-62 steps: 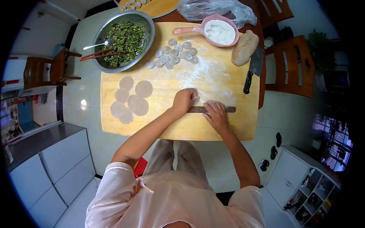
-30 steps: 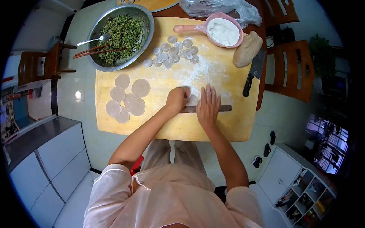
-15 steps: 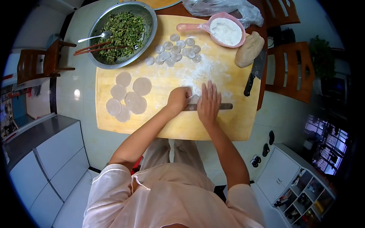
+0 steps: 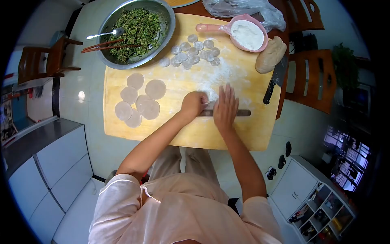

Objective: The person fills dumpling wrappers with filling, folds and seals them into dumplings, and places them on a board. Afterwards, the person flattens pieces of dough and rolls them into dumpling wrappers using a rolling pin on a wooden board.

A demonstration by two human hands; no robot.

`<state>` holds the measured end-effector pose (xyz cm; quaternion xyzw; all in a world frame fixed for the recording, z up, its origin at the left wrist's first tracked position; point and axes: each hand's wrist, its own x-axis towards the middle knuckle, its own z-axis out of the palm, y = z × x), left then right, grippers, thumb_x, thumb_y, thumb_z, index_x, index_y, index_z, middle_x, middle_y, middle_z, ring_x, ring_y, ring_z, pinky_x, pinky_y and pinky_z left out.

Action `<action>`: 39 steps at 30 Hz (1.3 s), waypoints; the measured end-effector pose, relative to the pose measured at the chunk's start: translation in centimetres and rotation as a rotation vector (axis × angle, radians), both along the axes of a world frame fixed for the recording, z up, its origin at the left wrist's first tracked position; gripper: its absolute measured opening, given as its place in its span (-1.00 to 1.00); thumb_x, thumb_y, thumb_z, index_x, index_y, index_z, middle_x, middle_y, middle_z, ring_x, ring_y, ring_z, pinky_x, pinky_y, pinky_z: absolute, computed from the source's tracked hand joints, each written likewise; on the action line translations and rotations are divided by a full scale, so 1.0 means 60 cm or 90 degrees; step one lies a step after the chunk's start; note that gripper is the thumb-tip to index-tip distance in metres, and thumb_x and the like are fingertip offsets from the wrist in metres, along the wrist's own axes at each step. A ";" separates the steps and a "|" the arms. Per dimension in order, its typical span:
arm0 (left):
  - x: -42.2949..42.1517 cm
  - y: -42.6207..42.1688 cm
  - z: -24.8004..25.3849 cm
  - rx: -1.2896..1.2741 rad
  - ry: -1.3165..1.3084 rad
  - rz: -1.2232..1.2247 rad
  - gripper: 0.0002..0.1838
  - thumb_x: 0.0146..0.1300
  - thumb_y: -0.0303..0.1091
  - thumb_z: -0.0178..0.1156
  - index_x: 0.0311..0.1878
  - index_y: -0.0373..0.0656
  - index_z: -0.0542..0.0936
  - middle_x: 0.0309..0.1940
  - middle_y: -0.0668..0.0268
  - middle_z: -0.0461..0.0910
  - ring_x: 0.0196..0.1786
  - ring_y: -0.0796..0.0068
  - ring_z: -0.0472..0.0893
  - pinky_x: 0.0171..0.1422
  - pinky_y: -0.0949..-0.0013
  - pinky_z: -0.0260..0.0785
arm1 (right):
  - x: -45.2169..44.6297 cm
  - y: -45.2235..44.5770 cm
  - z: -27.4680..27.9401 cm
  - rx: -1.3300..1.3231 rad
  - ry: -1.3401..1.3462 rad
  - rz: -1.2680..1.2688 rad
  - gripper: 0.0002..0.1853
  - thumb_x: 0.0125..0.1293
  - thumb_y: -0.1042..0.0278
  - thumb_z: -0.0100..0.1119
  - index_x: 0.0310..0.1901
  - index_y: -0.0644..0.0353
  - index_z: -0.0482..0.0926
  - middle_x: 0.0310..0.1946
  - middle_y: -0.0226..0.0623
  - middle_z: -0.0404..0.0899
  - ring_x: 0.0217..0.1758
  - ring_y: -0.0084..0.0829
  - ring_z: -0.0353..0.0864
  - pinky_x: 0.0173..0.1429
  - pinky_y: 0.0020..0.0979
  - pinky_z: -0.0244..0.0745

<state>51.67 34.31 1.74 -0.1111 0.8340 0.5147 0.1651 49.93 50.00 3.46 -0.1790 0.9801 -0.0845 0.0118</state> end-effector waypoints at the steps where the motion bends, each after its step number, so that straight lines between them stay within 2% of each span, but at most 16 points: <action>1: -0.009 0.009 0.012 -0.104 0.055 -0.027 -0.92 -0.03 -0.48 0.32 -0.42 -0.18 0.63 -0.48 0.13 0.63 -0.40 0.18 0.62 -0.26 0.24 0.44 | -0.033 -0.015 -0.006 -0.011 0.013 -0.010 -0.41 0.27 0.32 0.12 0.35 0.19 0.30 0.46 -0.12 0.14 0.51 -0.10 0.11 0.44 0.11 0.08; 3: -0.029 0.020 0.002 -0.231 0.091 -0.077 -0.93 -0.05 -0.44 0.32 -0.45 -0.18 0.64 -0.50 0.09 0.62 -0.40 0.05 0.60 -0.26 0.18 0.44 | -0.082 -0.038 -0.019 -0.033 0.041 -0.029 -0.41 0.28 0.31 0.12 0.35 0.21 0.30 0.46 -0.11 0.14 0.51 -0.10 0.11 0.44 0.09 0.09; 6: -0.043 0.014 -0.007 -0.223 0.027 -0.085 -0.97 -0.03 -0.45 0.30 -0.49 -0.17 0.64 -0.54 0.12 0.61 -0.45 0.13 0.61 -0.28 0.22 0.44 | -0.058 -0.027 -0.019 -0.042 0.050 -0.010 -0.40 0.27 0.30 0.14 0.35 0.22 0.30 0.46 -0.11 0.15 0.50 -0.08 0.12 0.44 0.10 0.09; 10: -0.005 -0.006 -0.020 0.027 0.008 0.118 -0.96 -0.03 -0.53 0.29 -0.47 -0.16 0.63 -0.59 0.28 0.58 -0.49 0.45 0.56 -0.31 0.40 0.41 | 0.065 0.029 -0.001 0.004 0.015 0.028 -0.39 0.26 0.29 0.15 0.35 0.22 0.30 0.45 -0.10 0.16 0.50 -0.05 0.13 0.43 0.10 0.09; 13: 0.013 -0.013 -0.031 0.115 -0.034 0.067 -0.93 -0.09 -0.47 0.29 -0.46 -0.11 0.64 -0.50 0.16 0.63 -0.40 0.22 0.63 -0.28 0.26 0.44 | 0.066 0.024 0.002 0.003 0.016 0.019 -0.38 0.25 0.30 0.15 0.35 0.22 0.29 0.45 -0.11 0.15 0.50 -0.05 0.11 0.43 0.10 0.08; 14: 0.010 -0.011 -0.023 0.045 -0.016 0.005 -0.91 -0.03 -0.51 0.30 -0.40 -0.15 0.63 -0.55 0.27 0.58 -0.47 0.44 0.56 -0.31 0.39 0.39 | 0.029 0.007 -0.003 -0.001 0.006 0.011 -0.38 0.26 0.30 0.15 0.36 0.22 0.29 0.46 -0.10 0.14 0.51 -0.06 0.10 0.44 0.10 0.07; 17: -0.022 0.016 0.005 -0.196 0.070 -0.047 -0.90 -0.02 -0.46 0.30 -0.37 -0.14 0.66 -0.49 0.13 0.63 -0.39 0.25 0.63 -0.26 0.24 0.44 | -0.073 -0.043 -0.017 -0.023 0.011 -0.011 -0.38 0.27 0.31 0.13 0.37 0.21 0.27 0.47 -0.08 0.12 0.53 -0.06 0.06 0.45 0.11 0.05; 20: -0.049 0.009 0.010 -0.196 -0.029 -0.094 -0.91 -0.03 -0.45 0.31 -0.39 -0.15 0.67 -0.46 0.13 0.65 -0.37 0.22 0.65 -0.26 0.22 0.44 | -0.067 -0.038 -0.020 -0.045 0.022 -0.009 -0.38 0.28 0.32 0.11 0.38 0.21 0.27 0.48 -0.07 0.10 0.55 -0.07 0.04 0.46 0.11 0.04; 24: -0.002 -0.012 -0.014 -0.018 0.040 0.081 -0.95 -0.03 -0.50 0.31 -0.44 -0.20 0.65 -0.53 0.20 0.63 -0.44 0.40 0.62 -0.29 0.35 0.43 | 0.070 0.028 0.000 -0.026 -0.010 0.029 -0.40 0.28 0.33 0.11 0.36 0.22 0.28 0.47 -0.07 0.11 0.54 -0.08 0.06 0.46 0.11 0.04; 25: 0.009 -0.022 -0.022 0.053 -0.030 0.132 -0.95 -0.07 -0.49 0.29 -0.48 -0.13 0.66 -0.52 0.18 0.63 -0.42 0.23 0.63 -0.26 0.26 0.45 | 0.083 0.033 0.005 -0.010 -0.019 0.044 -0.40 0.27 0.33 0.11 0.36 0.22 0.29 0.47 -0.07 0.11 0.53 -0.08 0.07 0.46 0.12 0.04; 27: 0.033 -0.029 -0.059 0.125 -0.032 0.119 -0.93 -0.01 -0.52 0.32 -0.42 -0.20 0.62 -0.55 0.34 0.60 -0.45 0.53 0.57 -0.29 0.41 0.41 | 0.069 0.022 -0.005 0.010 -0.022 0.022 -0.40 0.27 0.34 0.11 0.36 0.23 0.28 0.47 -0.08 0.12 0.53 -0.09 0.08 0.45 0.12 0.06; 29: 0.030 -0.022 -0.012 0.046 -0.010 0.051 -0.89 -0.04 -0.54 0.32 -0.39 -0.19 0.61 -0.53 0.31 0.60 -0.46 0.49 0.56 -0.30 0.39 0.41 | 0.032 0.001 -0.013 0.002 -0.010 0.007 -0.40 0.28 0.35 0.10 0.36 0.23 0.28 0.47 -0.09 0.13 0.52 -0.09 0.09 0.44 0.13 0.08; 33: -0.009 0.013 -0.006 -0.248 0.130 -0.040 -0.92 -0.07 -0.44 0.27 -0.44 -0.17 0.65 -0.47 0.03 0.62 -0.38 0.03 0.60 -0.25 0.11 0.42 | -0.073 -0.055 -0.020 -0.037 0.031 0.000 -0.41 0.30 0.36 0.08 0.37 0.20 0.27 0.47 -0.12 0.12 0.52 -0.10 0.09 0.44 0.13 0.09; 34: -0.017 0.009 -0.006 -0.218 0.097 -0.044 -0.89 -0.07 -0.39 0.24 -0.44 -0.16 0.68 -0.44 -0.03 0.61 -0.32 -0.08 0.59 -0.24 0.02 0.40 | -0.076 -0.058 -0.021 -0.038 0.040 -0.005 -0.42 0.30 0.36 0.07 0.37 0.19 0.27 0.48 -0.12 0.11 0.52 -0.10 0.09 0.44 0.13 0.08; 37: -0.006 -0.005 0.007 -0.224 0.059 -0.055 -0.90 -0.07 -0.42 0.25 -0.42 -0.15 0.68 -0.46 0.00 0.61 -0.36 -0.03 0.59 -0.24 0.09 0.42 | -0.002 -0.020 -0.012 -0.052 0.010 0.005 -0.40 0.30 0.34 0.08 0.38 0.18 0.26 0.48 -0.12 0.09 0.53 -0.11 0.08 0.45 0.13 0.05; 39: 0.018 -0.011 -0.011 -0.053 0.050 0.104 -0.91 -0.03 -0.47 0.30 -0.39 -0.17 0.65 -0.51 0.15 0.61 -0.43 0.23 0.61 -0.26 0.27 0.43 | 0.066 0.016 -0.013 -0.019 -0.007 0.015 -0.37 0.27 0.32 0.11 0.39 0.17 0.26 0.48 -0.12 0.10 0.53 -0.10 0.08 0.46 0.14 0.03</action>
